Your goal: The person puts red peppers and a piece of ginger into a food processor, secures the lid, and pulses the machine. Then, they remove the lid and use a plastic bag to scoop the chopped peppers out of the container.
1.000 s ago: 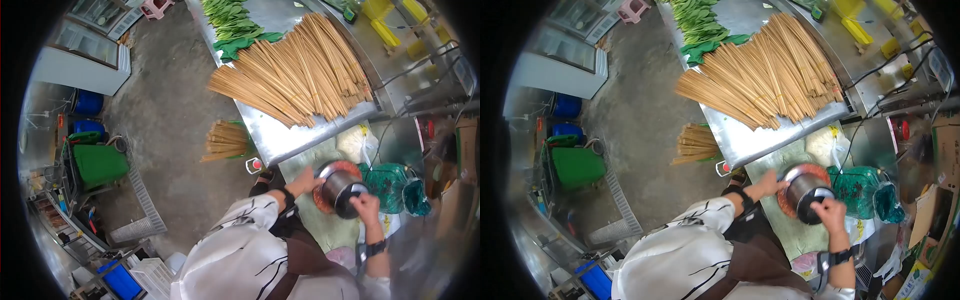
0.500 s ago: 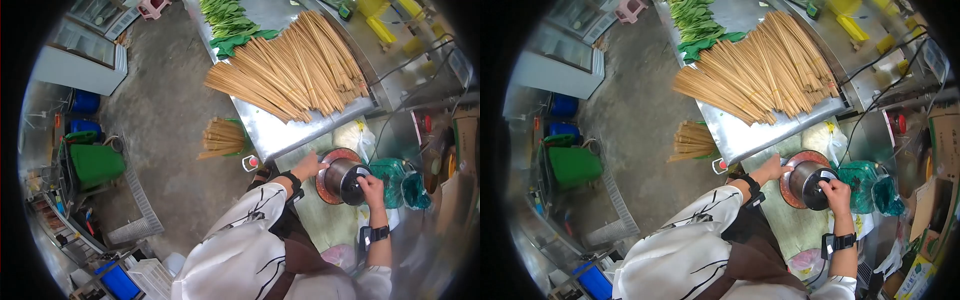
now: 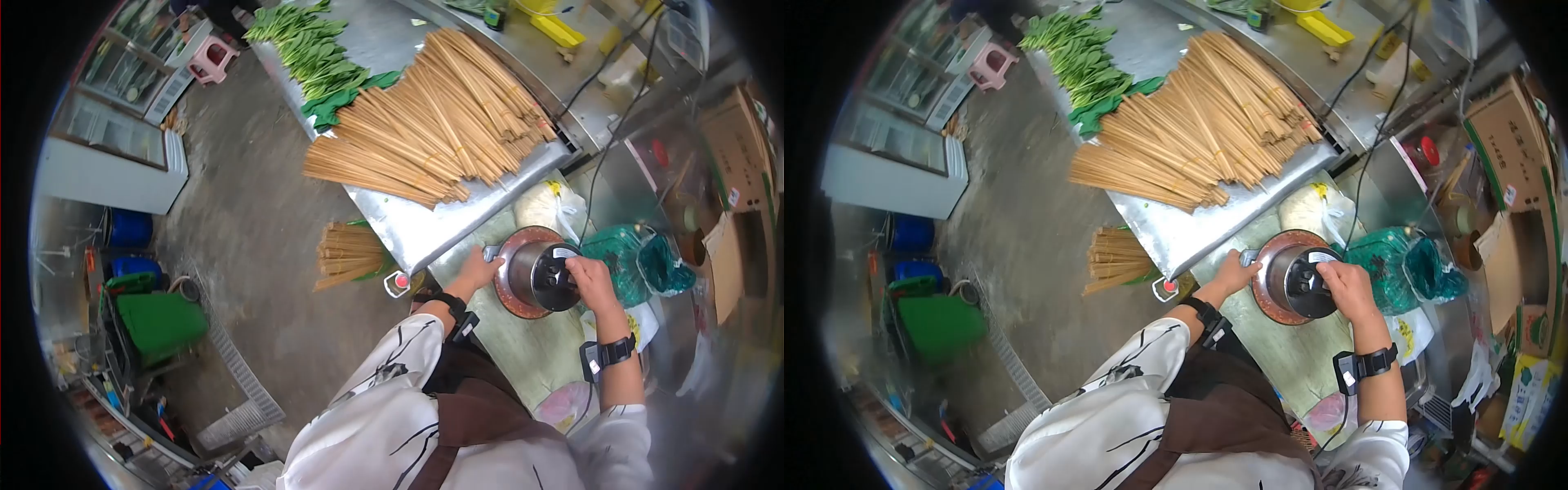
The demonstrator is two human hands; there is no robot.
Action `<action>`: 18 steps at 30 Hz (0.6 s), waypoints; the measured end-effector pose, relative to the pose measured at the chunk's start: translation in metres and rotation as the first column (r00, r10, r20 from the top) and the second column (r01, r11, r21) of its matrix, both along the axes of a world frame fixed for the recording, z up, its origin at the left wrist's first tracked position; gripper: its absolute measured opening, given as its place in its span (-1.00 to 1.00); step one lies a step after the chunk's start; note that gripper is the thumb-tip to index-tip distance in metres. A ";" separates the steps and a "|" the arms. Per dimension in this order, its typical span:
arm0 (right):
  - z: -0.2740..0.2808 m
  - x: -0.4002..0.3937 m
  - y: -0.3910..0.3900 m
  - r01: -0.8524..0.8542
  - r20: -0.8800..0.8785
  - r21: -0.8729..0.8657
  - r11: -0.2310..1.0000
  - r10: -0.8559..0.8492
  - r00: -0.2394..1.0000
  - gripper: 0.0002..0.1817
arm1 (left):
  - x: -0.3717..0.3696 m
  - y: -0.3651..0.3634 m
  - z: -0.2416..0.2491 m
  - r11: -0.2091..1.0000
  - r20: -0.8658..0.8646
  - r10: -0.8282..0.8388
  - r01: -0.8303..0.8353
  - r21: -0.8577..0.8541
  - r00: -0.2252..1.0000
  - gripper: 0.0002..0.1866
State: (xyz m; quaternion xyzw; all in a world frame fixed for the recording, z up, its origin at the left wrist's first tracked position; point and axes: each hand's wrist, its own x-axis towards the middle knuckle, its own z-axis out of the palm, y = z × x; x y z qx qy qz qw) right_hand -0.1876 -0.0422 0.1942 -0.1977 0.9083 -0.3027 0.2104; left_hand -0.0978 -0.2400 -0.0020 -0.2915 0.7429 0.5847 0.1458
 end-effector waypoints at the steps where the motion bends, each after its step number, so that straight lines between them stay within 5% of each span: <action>1: 0.001 0.001 0.002 -0.013 0.022 -0.009 1.000 0.013 1.000 -0.58 | 0.001 -0.002 0.002 1.000 0.014 0.002 -0.002 0.031 1.000 -0.26; 2: 0.002 0.003 0.002 -0.028 0.044 -0.018 0.999 0.028 0.999 -0.58 | 0.002 -0.002 0.006 0.997 -0.038 -0.021 0.018 -0.081 0.999 -0.28; 8: 0.016 0.008 -0.005 -0.200 -0.073 0.165 0.966 0.214 0.974 -0.44 | 0.001 -0.007 0.031 0.993 0.053 -0.090 0.093 -0.072 0.995 -0.28; 18: 0.034 0.012 0.014 0.025 -0.094 -0.138 0.990 -0.038 0.995 -0.61 | 0.009 -0.004 0.004 0.990 0.041 -0.104 0.107 -0.097 0.994 -0.28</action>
